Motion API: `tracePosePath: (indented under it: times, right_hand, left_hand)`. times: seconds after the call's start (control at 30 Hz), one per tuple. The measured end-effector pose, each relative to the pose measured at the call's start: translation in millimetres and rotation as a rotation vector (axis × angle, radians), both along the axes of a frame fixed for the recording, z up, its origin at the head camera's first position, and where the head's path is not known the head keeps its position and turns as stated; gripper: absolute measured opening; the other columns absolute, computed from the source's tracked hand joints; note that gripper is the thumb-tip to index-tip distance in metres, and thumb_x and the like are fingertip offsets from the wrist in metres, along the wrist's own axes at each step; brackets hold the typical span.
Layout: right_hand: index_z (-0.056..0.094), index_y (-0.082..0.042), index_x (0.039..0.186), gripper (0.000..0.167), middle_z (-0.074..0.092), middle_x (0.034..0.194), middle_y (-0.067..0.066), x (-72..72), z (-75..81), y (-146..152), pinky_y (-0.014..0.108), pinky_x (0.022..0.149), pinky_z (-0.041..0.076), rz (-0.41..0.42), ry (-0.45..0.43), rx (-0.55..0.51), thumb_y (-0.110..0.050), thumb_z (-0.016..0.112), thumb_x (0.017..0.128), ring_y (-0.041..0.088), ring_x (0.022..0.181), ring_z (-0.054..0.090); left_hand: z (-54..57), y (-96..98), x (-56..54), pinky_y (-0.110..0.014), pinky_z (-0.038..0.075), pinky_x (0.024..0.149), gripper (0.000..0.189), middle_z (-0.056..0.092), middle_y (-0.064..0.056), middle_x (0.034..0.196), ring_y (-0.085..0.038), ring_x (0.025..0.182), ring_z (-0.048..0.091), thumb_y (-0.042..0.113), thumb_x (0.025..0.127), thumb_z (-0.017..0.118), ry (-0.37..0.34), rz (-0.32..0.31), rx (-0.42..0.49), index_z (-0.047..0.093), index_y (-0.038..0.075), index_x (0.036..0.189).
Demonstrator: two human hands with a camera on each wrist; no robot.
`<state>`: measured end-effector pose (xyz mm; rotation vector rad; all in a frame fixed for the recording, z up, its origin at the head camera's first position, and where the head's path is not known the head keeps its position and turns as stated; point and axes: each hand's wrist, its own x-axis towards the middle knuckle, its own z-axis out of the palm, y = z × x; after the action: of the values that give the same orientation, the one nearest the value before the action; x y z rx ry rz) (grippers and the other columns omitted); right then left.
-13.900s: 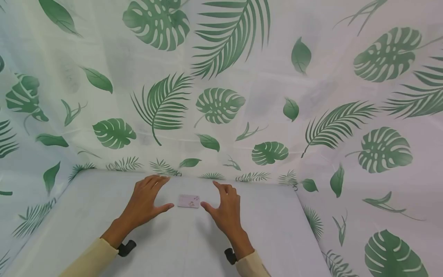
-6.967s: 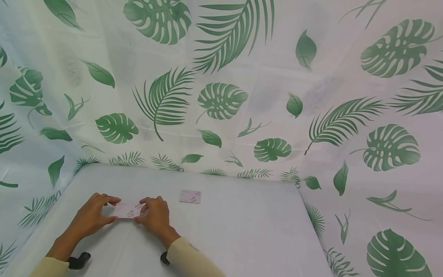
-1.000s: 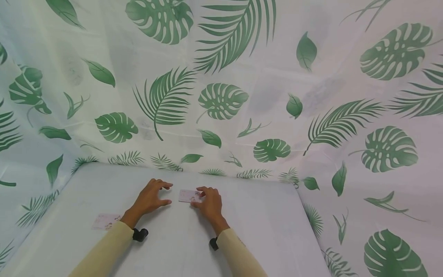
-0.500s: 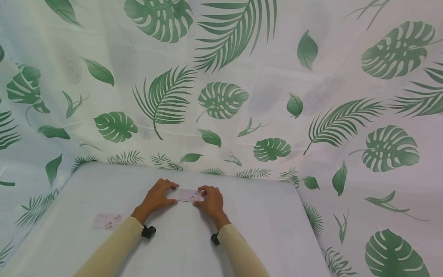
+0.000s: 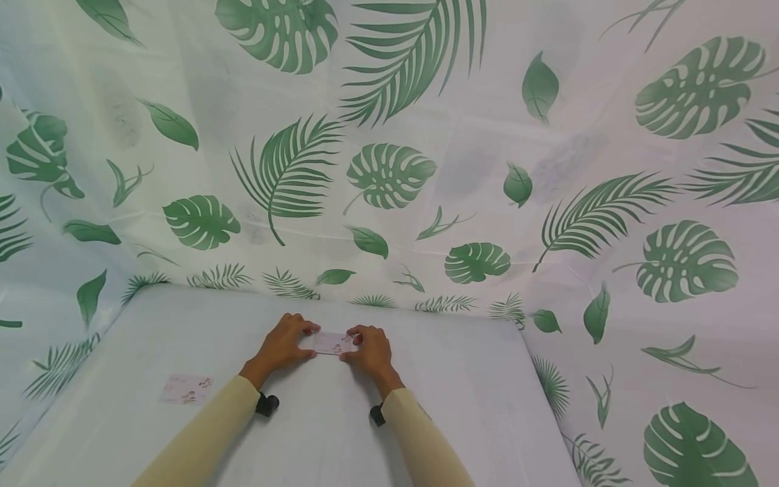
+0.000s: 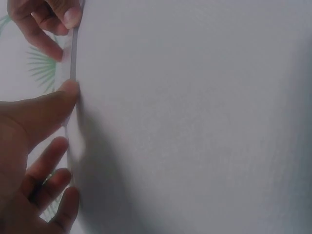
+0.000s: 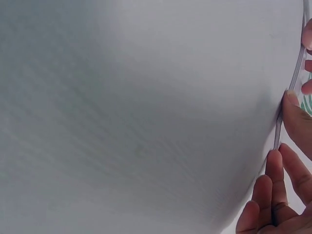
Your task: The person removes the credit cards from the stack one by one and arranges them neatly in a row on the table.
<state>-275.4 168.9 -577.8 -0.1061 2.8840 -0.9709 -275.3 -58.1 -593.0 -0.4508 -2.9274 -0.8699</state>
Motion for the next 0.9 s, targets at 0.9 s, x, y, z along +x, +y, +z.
tracePosePath:
  times: [0.9]
  right_hand:
    - [0.075,-0.015,0.128,0.053,0.074,0.089,-0.004,0.8,5.2,-5,0.035,0.082,0.044,0.036,0.085,-0.008,-0.022,0.095,0.079,0.017,0.088,0.053]
  left_hand:
    - [11.2,-4.3,-0.3,-0.041,0.052,0.090,0.053,0.069,0.001,0.104,-0.020,0.102,0.055,0.023,0.080,0.095,-0.016,0.005,0.024,0.072,0.013,0.127]
